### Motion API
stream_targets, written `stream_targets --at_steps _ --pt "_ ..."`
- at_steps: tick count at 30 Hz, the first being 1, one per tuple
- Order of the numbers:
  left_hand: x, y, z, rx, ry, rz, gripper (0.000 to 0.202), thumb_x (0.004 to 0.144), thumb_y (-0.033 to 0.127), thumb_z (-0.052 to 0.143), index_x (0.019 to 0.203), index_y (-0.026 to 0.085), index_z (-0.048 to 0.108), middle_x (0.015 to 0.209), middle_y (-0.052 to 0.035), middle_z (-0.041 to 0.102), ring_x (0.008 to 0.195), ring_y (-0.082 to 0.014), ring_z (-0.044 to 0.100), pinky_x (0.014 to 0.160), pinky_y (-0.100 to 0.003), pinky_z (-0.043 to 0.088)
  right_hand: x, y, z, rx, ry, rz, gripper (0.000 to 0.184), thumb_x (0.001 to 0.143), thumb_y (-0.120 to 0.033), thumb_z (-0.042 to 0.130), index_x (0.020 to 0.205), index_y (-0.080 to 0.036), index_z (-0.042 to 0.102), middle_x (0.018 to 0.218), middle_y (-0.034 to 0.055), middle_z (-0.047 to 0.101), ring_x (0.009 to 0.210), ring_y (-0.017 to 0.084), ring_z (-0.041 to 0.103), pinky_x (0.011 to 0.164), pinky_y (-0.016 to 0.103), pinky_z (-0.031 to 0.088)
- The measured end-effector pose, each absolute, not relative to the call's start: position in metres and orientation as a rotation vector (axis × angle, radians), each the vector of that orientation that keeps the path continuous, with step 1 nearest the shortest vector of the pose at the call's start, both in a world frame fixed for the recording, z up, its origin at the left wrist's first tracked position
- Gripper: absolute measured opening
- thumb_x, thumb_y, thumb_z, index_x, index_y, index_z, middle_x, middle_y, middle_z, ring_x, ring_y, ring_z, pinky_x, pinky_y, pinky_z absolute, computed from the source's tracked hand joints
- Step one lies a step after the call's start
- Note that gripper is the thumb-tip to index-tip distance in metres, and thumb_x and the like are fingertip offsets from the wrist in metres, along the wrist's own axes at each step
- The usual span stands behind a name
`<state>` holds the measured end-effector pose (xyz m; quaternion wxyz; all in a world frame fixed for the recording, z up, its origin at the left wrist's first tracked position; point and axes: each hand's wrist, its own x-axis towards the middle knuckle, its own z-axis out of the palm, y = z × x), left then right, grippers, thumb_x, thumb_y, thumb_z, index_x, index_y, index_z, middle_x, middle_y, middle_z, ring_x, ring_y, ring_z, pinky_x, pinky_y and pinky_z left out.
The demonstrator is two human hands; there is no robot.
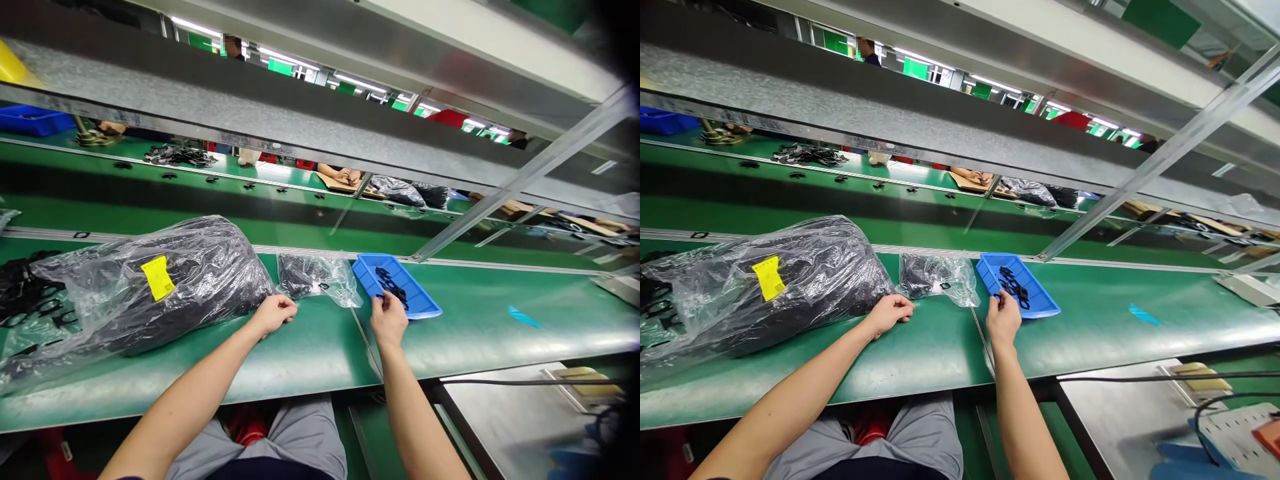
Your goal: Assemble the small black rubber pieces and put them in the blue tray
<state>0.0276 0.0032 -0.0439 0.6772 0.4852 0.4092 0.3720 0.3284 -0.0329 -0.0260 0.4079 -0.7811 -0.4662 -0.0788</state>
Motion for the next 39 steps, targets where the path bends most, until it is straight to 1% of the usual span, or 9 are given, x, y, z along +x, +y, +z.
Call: stream_targets --at_steps 2,5,11,18,24,30,33,37,39 --pt "0.029 0.004 -0.047 1.077 0.929 0.855 0.016 0.065 0.021 0.076 0.076 0.012 0.068 0.069 -0.0042 0.066 0.06 -0.0112 0.06 0.062 -0.026 0.052 0.313 -0.043 -0.025 -1.765 -1.1 -0.122 0.045 0.084 -0.042 0.051 0.115 -0.011 0.057 0.087 0.0102 0.064 0.069 0.019 0.06 0.07 0.034 0.05" --pt "0.031 0.003 -0.051 1.056 0.933 0.892 0.015 0.065 0.02 0.076 0.074 0.012 0.067 0.082 -0.0072 0.069 0.067 -0.0118 0.062 0.063 -0.026 0.053 0.278 -0.046 -0.027 -1.531 -1.197 0.279 0.043 0.081 -0.048 0.057 0.11 -0.015 0.058 0.076 0.0042 0.061 0.058 0.017 0.059 0.055 0.031 0.051" --pt "0.033 0.003 -0.052 1.025 0.925 0.937 0.018 0.062 0.017 0.078 0.074 0.01 0.068 0.11 -0.0162 0.066 0.072 -0.0134 0.064 0.061 -0.027 0.054 0.211 -0.018 -0.038 -1.333 -1.56 0.81 0.035 0.079 -0.052 0.061 0.093 -0.019 0.058 0.066 0.0022 0.062 0.056 0.018 0.06 0.053 0.032 0.053" --pt "0.035 0.002 -0.058 1.074 0.957 0.924 0.01 0.071 0.015 0.069 0.078 0.01 0.065 0.067 -0.0044 0.066 0.062 -0.012 0.063 0.064 -0.029 0.054 0.183 0.002 -0.058 -1.271 -1.543 0.973 0.037 0.078 -0.055 0.061 0.09 -0.02 0.056 0.09 0.0083 0.069 0.059 0.016 0.06 0.049 0.027 0.049" --pt "0.033 -0.005 -0.058 1.199 1.04 0.915 0.02 0.074 0.015 0.063 0.093 0.01 0.066 0.072 -0.0031 0.067 0.058 -0.0109 0.062 0.062 -0.027 0.052 0.189 0.003 -0.061 -1.213 -1.337 1.081 0.041 0.073 -0.052 0.07 0.093 -0.02 0.055 0.075 0.0033 0.068 0.049 0.012 0.053 0.041 0.023 0.04" --pt "0.033 -0.02 -0.034 1.671 1.166 0.967 0.021 0.071 0.016 0.064 0.091 0.016 0.071 0.085 -0.0046 0.07 0.078 -0.0164 0.064 0.077 -0.03 0.051 0.193 0.006 -0.062 -1.18 -1.287 1.13 0.046 0.067 -0.051 0.075 0.095 -0.019 0.056 0.07 0.0016 0.066 0.048 0.011 0.052 0.04 0.022 0.04" --pt "0.018 -0.043 -0.008 1.886 1.083 1.004 0.025 0.074 0.021 0.063 0.097 0.017 0.071 0.096 -0.0071 0.069 0.081 -0.0167 0.064 0.07 -0.026 0.053 0.195 0.005 -0.062 -1.158 -1.313 1.167 0.048 0.067 -0.053 0.074 0.096 -0.019 0.055 0.067 0.0002 0.063 0.047 0.011 0.05 0.04 0.022 0.039" --pt "-0.043 -0.087 0.031 1.946 1.155 1.29 0.027 0.08 0.02 0.058 0.105 0.017 0.068 0.101 -0.0081 0.069 0.082 -0.0147 0.064 0.072 -0.024 0.053 0.193 0.004 -0.059 -1.172 -1.366 1.174 0.049 0.07 -0.056 0.071 0.097 -0.019 0.055 0.069 0.0011 0.063 0.048 0.011 0.051 0.041 0.022 0.038" --pt "-0.095 -0.102 0.046 1.967 1.364 1.53 0.018 0.081 0.019 0.058 0.095 0.018 0.07 0.092 -0.0065 0.07 0.081 -0.0149 0.064 0.076 -0.028 0.052 0.192 0.004 -0.058 -1.185 -1.381 1.169 0.05 0.07 -0.057 0.07 0.098 -0.019 0.055 0.067 0.0004 0.062 0.048 0.011 0.05 0.041 0.022 0.038"
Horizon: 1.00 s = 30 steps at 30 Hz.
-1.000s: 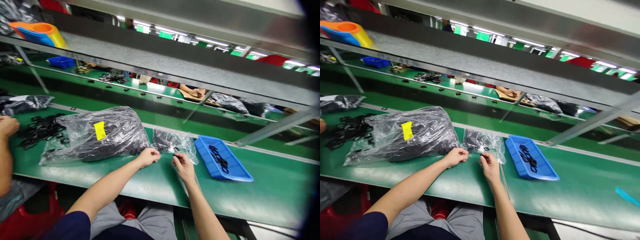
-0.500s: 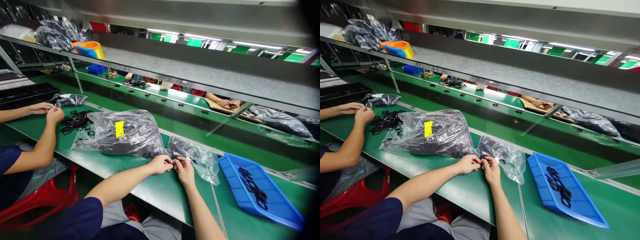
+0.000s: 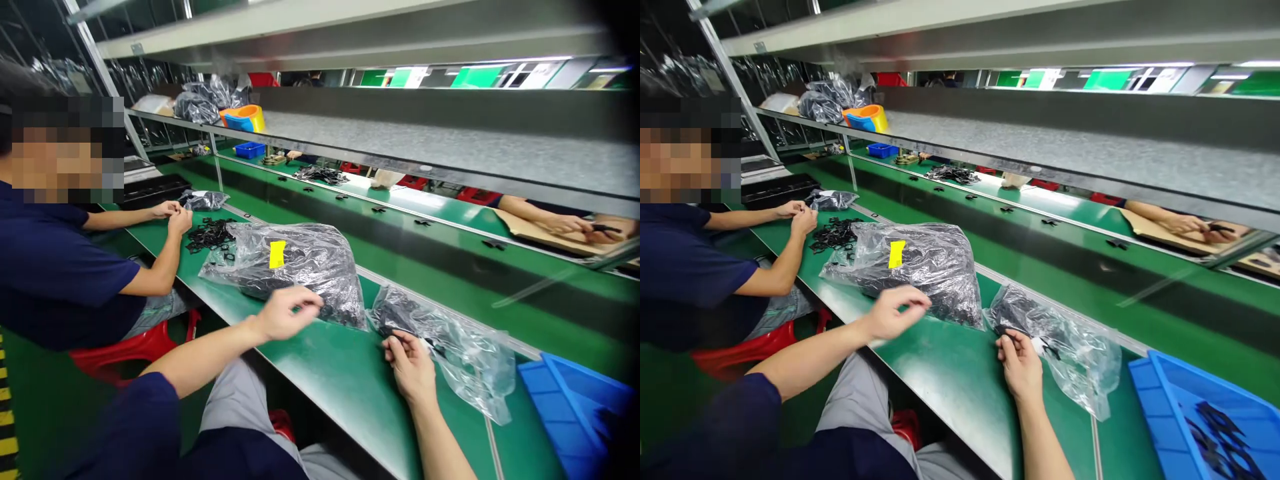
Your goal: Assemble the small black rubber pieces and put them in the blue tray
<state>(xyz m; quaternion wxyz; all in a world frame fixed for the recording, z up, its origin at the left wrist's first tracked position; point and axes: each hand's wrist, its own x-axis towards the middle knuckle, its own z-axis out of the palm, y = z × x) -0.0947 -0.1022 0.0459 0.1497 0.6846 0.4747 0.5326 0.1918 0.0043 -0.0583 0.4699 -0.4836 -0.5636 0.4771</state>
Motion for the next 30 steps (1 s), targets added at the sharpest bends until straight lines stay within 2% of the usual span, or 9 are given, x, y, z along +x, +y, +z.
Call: stream_targets --at_steps 2,5,7,9,13,17,19,26,30 --pt "-0.156 -0.108 0.057 1.882 1.68 1.829 0.011 0.08 0.022 0.06 0.085 0.017 0.069 0.081 -0.0047 0.069 0.075 -0.0144 0.063 0.073 -0.027 0.051 0.19 0.005 -0.058 -1.191 -1.389 1.173 0.051 0.07 -0.058 0.07 0.098 -0.019 0.055 0.066 -0.0001 0.061 0.048 0.011 0.05 0.042 0.022 0.038" --pt "-0.249 -0.103 0.063 1.383 2.2 2.026 0.022 0.083 0.029 0.053 0.092 0.014 0.065 0.075 -0.0033 0.066 0.064 -0.0122 0.061 0.061 -0.023 0.049 0.189 0.007 -0.058 -1.199 -1.406 1.172 0.053 0.068 -0.06 0.07 0.098 -0.018 0.055 0.066 0.0002 0.061 0.048 0.011 0.05 0.042 0.023 0.038" --pt "-0.3 -0.094 0.06 1.1 2.571 1.719 0.028 0.085 0.028 0.047 0.101 0.012 0.063 0.079 -0.0047 0.068 0.066 -0.0127 0.062 0.062 -0.023 0.049 0.189 0.007 -0.059 -1.207 -1.416 1.165 0.054 0.068 -0.06 0.069 0.099 -0.018 0.056 0.066 0.0007 0.062 0.048 0.011 0.05 0.043 0.023 0.039" --pt "-0.336 -0.086 0.052 0.958 2.792 1.335 0.026 0.082 0.026 0.05 0.097 0.013 0.066 0.085 -0.0064 0.07 0.076 -0.0161 0.065 0.071 -0.026 0.05 0.189 0.008 -0.061 -1.21 -1.422 1.154 0.053 0.069 -0.06 0.069 0.099 -0.018 0.056 0.067 0.0011 0.063 0.048 0.012 0.05 0.043 0.024 0.039" --pt "-0.368 -0.069 0.031 0.873 2.829 1.086 0.017 0.073 0.027 0.062 0.084 0.016 0.069 0.094 -0.0114 0.072 0.096 -0.0275 0.065 0.085 -0.036 0.047 0.191 0.009 -0.065 -1.21 -1.438 1.132 0.051 0.07 -0.059 0.068 0.099 -0.018 0.056 0.068 0.0017 0.063 0.05 0.012 0.051 0.044 0.024 0.039" --pt "-0.372 -0.049 0.014 0.817 2.803 0.917 0.034 0.063 0.04 0.073 0.087 0.017 0.069 0.103 -0.0172 0.07 0.105 -0.0363 0.062 0.087 -0.044 0.046 0.192 0.01 -0.067 -1.197 -1.431 1.127 0.05 0.072 -0.058 0.067 0.1 -0.018 0.056 0.07 0.002 0.064 0.05 0.012 0.051 0.044 0.024 0.039" --pt "-0.372 -0.04 0.008 0.814 2.783 0.872 0.039 0.057 0.039 0.077 0.088 0.016 0.069 0.105 -0.0192 0.069 0.107 -0.039 0.06 0.087 -0.046 0.046 0.192 0.01 -0.068 -1.184 -1.419 1.13 0.05 0.072 -0.058 0.067 0.1 -0.018 0.056 0.069 0.0018 0.063 0.05 0.012 0.051 0.043 0.024 0.04" --pt "-0.368 -0.034 -0.002 0.802 2.745 0.952 0.035 0.055 0.022 0.074 0.089 0.018 0.067 0.107 -0.0152 0.069 0.107 -0.0344 0.061 0.088 -0.04 0.046 0.191 0.011 -0.069 -1.167 -1.411 1.135 0.051 0.071 -0.057 0.069 0.099 -0.017 0.057 0.067 0.0016 0.063 0.049 0.012 0.051 0.043 0.024 0.041" --pt "-0.361 -0.038 0.001 0.737 2.714 1.135 0.019 0.058 0.023 0.069 0.074 0.017 0.063 0.082 -0.0121 0.07 0.093 -0.0301 0.064 0.079 -0.037 0.047 0.19 0.01 -0.067 -1.157 -1.415 1.141 0.051 0.07 -0.057 0.069 0.099 -0.017 0.057 0.067 0.0016 0.064 0.049 0.012 0.051 0.044 0.025 0.042"
